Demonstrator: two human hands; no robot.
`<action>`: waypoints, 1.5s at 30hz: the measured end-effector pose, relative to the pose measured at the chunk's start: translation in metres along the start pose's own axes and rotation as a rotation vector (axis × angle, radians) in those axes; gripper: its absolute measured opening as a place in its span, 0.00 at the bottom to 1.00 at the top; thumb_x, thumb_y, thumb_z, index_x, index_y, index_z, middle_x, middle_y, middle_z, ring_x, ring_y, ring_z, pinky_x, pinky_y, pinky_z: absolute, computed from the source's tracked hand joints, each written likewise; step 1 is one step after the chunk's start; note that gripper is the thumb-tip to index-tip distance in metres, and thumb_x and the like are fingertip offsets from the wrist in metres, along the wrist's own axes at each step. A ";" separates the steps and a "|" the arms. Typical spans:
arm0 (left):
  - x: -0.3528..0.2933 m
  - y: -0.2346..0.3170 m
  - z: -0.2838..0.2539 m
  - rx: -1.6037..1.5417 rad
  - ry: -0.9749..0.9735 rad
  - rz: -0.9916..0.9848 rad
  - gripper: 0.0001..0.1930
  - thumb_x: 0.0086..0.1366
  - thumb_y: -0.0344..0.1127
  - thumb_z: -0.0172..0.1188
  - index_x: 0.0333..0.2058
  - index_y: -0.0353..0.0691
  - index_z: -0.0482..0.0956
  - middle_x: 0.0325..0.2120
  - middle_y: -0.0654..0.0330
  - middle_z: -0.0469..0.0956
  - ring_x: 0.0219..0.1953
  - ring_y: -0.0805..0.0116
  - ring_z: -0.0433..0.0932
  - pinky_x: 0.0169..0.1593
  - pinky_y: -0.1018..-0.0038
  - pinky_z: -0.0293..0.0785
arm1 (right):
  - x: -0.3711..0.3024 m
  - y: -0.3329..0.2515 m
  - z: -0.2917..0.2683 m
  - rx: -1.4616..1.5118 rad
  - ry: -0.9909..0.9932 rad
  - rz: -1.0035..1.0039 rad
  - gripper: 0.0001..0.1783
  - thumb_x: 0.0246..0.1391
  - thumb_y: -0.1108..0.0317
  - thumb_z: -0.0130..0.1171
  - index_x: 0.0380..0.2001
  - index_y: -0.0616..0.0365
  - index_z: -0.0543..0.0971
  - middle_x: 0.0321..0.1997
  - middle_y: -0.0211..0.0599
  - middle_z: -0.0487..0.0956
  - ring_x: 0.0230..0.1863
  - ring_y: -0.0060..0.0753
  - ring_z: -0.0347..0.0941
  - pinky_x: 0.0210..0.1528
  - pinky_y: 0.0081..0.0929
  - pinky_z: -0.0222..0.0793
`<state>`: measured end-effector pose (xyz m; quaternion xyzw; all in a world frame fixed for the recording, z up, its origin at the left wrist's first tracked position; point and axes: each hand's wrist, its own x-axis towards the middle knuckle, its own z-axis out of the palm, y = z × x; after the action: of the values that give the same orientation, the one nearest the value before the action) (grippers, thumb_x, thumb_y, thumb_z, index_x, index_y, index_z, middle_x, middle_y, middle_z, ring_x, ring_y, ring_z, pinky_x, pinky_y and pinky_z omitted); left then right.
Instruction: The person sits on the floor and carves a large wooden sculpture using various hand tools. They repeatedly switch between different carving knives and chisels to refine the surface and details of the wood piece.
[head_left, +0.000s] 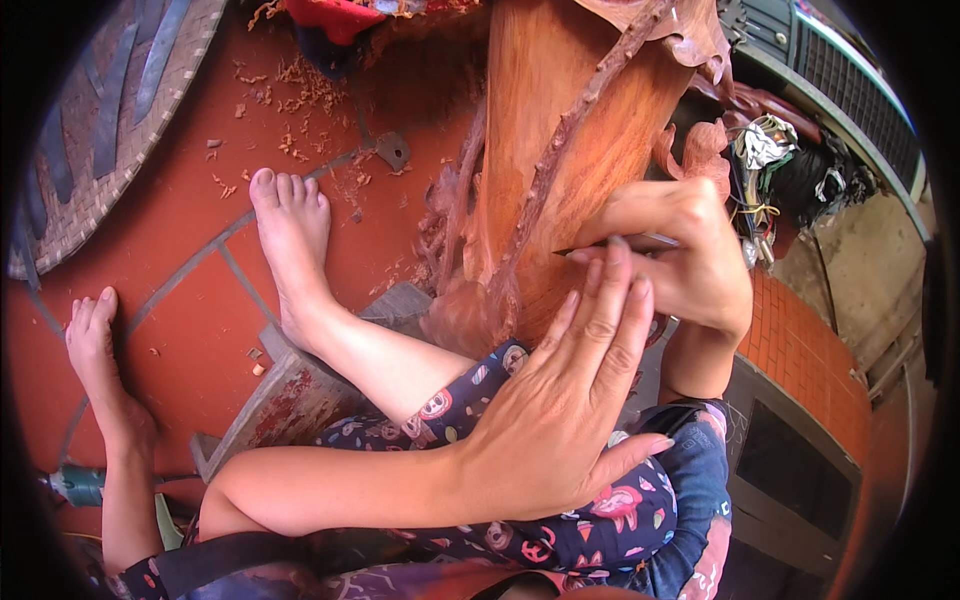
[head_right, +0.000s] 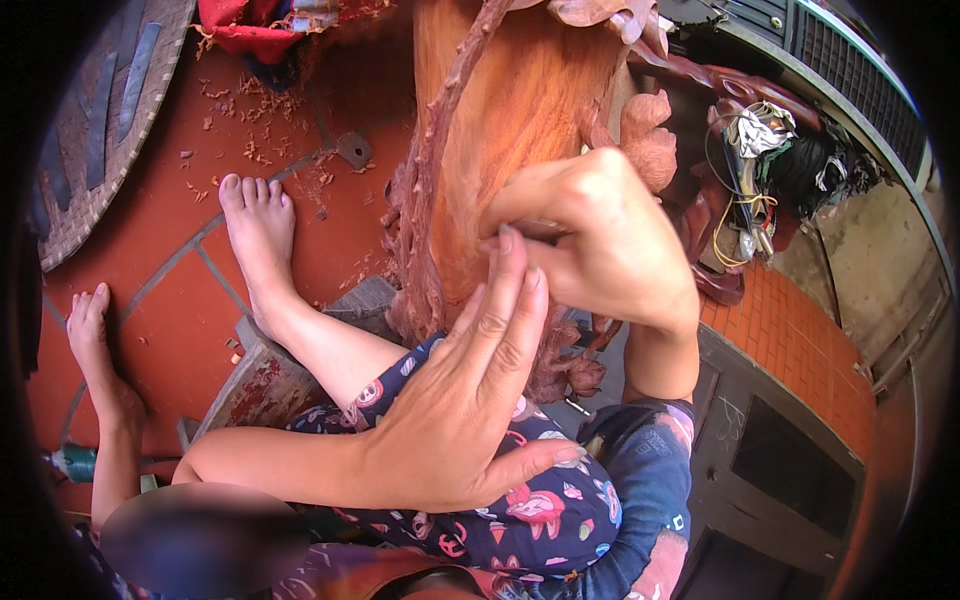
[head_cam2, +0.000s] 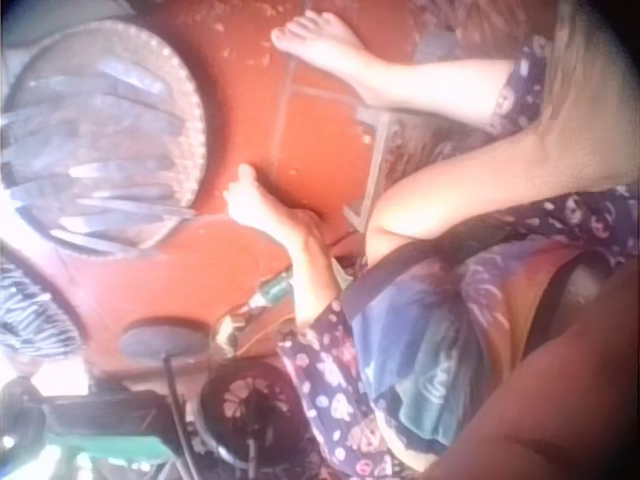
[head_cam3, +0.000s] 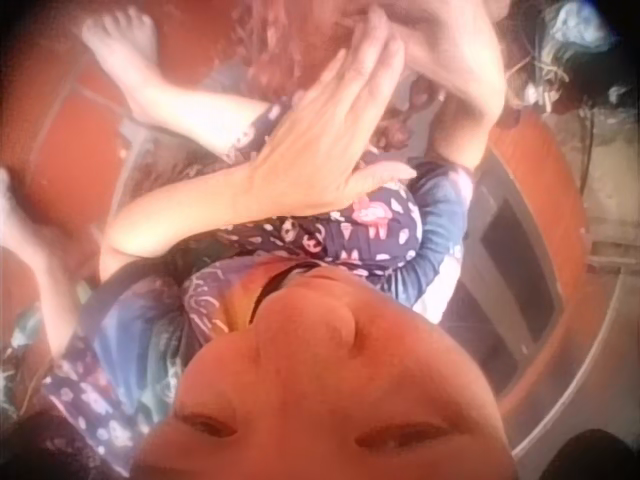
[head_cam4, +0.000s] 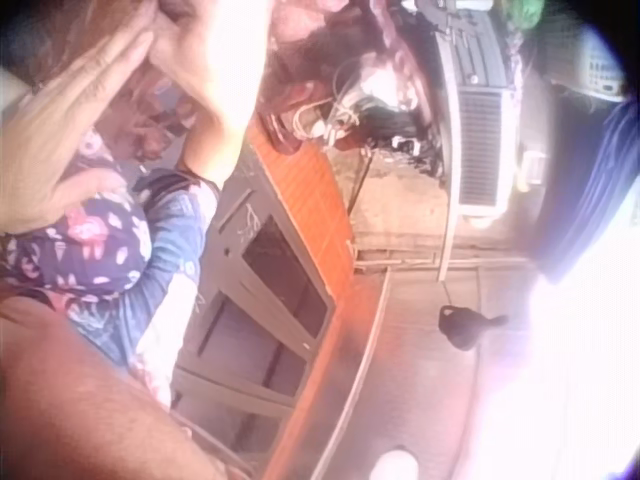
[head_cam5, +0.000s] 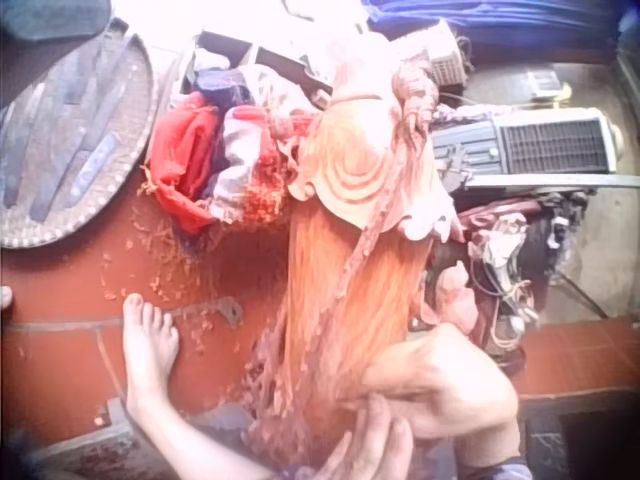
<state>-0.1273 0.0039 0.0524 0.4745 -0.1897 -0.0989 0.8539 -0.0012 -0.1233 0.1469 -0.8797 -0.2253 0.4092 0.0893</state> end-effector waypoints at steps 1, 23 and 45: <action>0.002 -0.001 0.001 -0.015 0.014 0.000 0.55 0.64 0.50 0.64 0.70 0.14 0.38 0.71 0.21 0.36 0.74 0.24 0.43 0.75 0.49 0.47 | 0.003 0.002 -0.001 -0.033 0.036 0.056 0.05 0.45 0.79 0.71 0.29 0.66 0.85 0.26 0.40 0.84 0.28 0.28 0.82 0.31 0.24 0.78; 0.005 0.002 0.003 -0.068 0.072 0.038 0.61 0.60 0.55 0.67 0.70 0.16 0.37 0.70 0.17 0.33 0.72 0.18 0.40 0.75 0.47 0.47 | -0.002 -0.006 0.015 0.080 0.552 0.194 0.05 0.52 0.78 0.71 0.33 0.66 0.86 0.30 0.42 0.86 0.32 0.30 0.83 0.36 0.25 0.80; -0.023 0.000 0.002 -0.046 -0.001 0.029 0.61 0.65 0.62 0.61 0.69 0.13 0.34 0.69 0.15 0.32 0.72 0.16 0.36 0.74 0.42 0.42 | -0.001 -0.014 0.028 -0.129 0.353 -0.066 0.05 0.42 0.72 0.67 0.26 0.61 0.84 0.27 0.36 0.84 0.27 0.32 0.80 0.32 0.29 0.74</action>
<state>-0.1490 0.0105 0.0480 0.4518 -0.1946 -0.0911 0.8659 -0.0270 -0.1123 0.1339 -0.9339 -0.2604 0.2302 0.0842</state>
